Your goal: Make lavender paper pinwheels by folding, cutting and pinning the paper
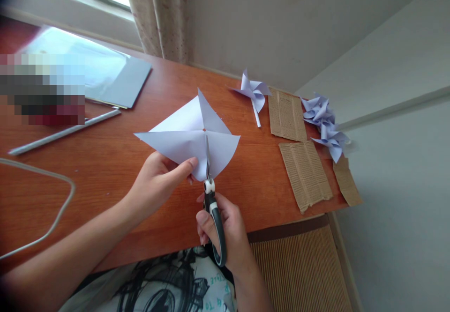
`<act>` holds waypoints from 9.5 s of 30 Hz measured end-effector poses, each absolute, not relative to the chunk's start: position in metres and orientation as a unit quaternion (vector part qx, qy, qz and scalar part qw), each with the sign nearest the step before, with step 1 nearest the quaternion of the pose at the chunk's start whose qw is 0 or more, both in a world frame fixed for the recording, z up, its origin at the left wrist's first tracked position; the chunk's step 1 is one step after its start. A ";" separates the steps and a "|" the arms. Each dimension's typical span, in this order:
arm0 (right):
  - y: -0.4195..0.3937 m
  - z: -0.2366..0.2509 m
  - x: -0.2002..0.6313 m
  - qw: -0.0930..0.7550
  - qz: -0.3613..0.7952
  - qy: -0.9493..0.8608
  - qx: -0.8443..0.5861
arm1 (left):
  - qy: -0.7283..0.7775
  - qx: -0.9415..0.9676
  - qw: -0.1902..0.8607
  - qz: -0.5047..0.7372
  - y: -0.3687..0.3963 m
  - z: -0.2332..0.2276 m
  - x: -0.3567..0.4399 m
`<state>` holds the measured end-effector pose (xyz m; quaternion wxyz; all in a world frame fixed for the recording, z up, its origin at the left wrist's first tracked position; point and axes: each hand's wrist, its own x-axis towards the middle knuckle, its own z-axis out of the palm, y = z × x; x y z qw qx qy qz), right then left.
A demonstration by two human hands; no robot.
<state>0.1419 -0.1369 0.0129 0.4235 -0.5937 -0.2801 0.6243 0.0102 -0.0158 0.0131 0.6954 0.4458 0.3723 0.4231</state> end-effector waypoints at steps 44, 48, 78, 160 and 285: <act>-0.137 0.010 0.140 0.422 0.615 -0.281 -0.604 | 0.403 0.456 0.680 0.408 -0.016 0.015 0.009; -0.137 0.009 0.140 0.424 0.615 -0.283 -0.602 | 0.401 0.458 0.680 0.409 -0.016 0.015 0.010; -0.137 0.010 0.139 0.452 0.629 -0.261 -0.576 | 0.373 0.445 0.705 0.406 -0.017 0.017 0.009; -0.068 -0.003 0.214 0.031 -0.011 -0.580 -0.814 | 0.479 0.275 0.701 0.452 -0.005 0.000 -0.004; 0.004 0.020 0.191 0.429 0.290 -0.695 -0.498 | 0.435 0.579 0.557 0.406 0.021 0.003 0.015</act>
